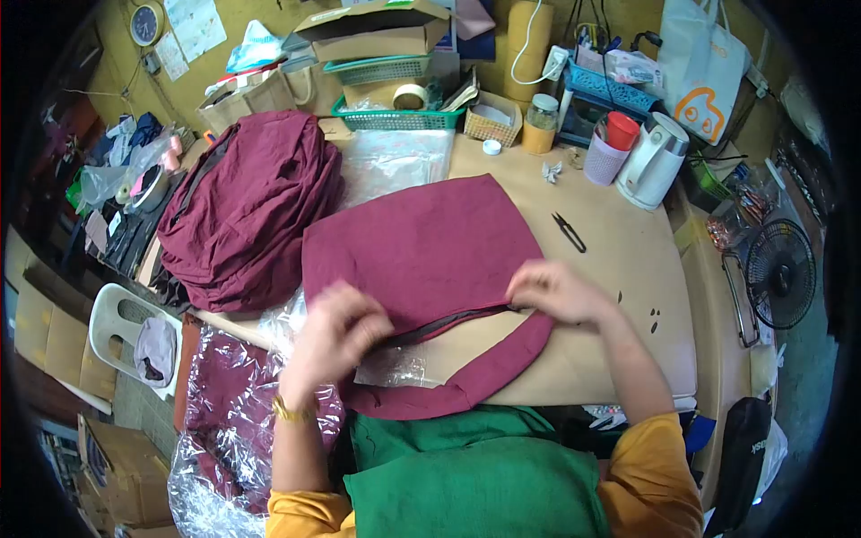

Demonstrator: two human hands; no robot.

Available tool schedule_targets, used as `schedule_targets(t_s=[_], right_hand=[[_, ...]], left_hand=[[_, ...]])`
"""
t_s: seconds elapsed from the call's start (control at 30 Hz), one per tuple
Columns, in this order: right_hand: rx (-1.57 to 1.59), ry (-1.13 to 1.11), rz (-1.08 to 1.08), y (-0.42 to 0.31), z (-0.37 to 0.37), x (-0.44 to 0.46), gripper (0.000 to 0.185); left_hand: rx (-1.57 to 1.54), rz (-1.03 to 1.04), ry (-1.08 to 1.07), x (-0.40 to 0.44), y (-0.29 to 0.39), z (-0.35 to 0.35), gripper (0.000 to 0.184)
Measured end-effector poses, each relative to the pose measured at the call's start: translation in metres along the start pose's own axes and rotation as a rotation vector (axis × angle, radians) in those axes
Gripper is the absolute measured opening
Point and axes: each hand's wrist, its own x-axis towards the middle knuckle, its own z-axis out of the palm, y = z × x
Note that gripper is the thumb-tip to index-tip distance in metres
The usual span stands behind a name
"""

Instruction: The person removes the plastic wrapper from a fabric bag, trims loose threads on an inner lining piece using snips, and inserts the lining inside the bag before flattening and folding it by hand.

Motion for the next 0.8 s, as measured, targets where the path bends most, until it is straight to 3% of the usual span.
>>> schedule_targets(t_s=[0.03, 0.1, 0.17, 0.23, 0.27, 0.33, 0.37, 0.43, 0.57, 0.63, 0.67, 0.7, 0.73, 0.77, 0.8], right_hand=[[-0.372, -0.036, -0.28, 0.005, 0.014, -0.003, 0.011], [-0.772, 0.223, -0.418, 0.035, 0.021, -0.005, 0.017], [-0.403, 0.363, -0.111, 0.046, -0.004, 0.003, 0.021], [-0.082, 0.768, 0.183, 0.069, -0.033, 0.01, 0.027], [-0.083, 0.77, 0.186, 0.086, -0.046, 0.01, 0.027], [-0.499, 0.696, 0.427, 0.121, -0.063, 0.013, 0.033], [-0.503, 0.698, 0.427, 0.137, -0.057, 0.019, 0.033], [-1.057, 0.771, 0.186, 0.156, -0.043, 0.029, 0.036], [-0.718, 0.977, 0.054, 0.106, -0.064, 0.045, 0.033], [-0.046, 0.451, 0.099, 0.013, -0.038, 0.024, 0.032], [-0.17, 0.215, -0.063, -0.01, -0.021, 0.015, 0.032], [-0.291, -0.021, -0.226, -0.021, -0.003, 0.007, 0.033], [-0.393, -0.098, -0.269, -0.02, 0.019, -0.002, 0.029], [-0.496, -0.173, -0.309, -0.014, 0.035, -0.008, 0.025], [-0.62, -0.142, -0.224, -0.002, 0.04, -0.008, 0.008]], left_hand=[[-0.016, 0.051, -0.217, -0.012, -0.005, 0.012, 0.022], [0.247, 0.008, -0.358, -0.041, -0.013, 0.028, 0.039], [0.275, -0.055, -0.301, -0.05, -0.017, 0.03, 0.046], [0.252, -0.041, -0.307, -0.052, -0.007, 0.026, 0.049], [0.228, -0.028, -0.306, -0.052, -0.003, 0.025, 0.053], [0.25, -0.038, -0.318, -0.058, -0.007, 0.033, 0.055], [0.27, -0.053, -0.331, -0.06, -0.01, 0.04, 0.058], [0.29, -0.05, -0.295, -0.058, -0.006, 0.048, 0.059], [0.384, 0.045, -0.183, -0.053, 0.025, 0.053, 0.062], [0.351, 0.071, -0.132, -0.054, 0.031, 0.065, 0.048], [0.349, 0.066, -0.134, -0.056, 0.026, 0.07, 0.048], [0.394, 0.076, -0.14, -0.057, 0.017, 0.077, 0.035], [0.439, 0.088, -0.145, -0.057, 0.012, 0.081, 0.021], [0.439, 0.091, -0.146, -0.055, 0.01, 0.081, 0.021], [0.339, 0.062, -0.05, -0.052, 0.006, 0.079, 0.013]])
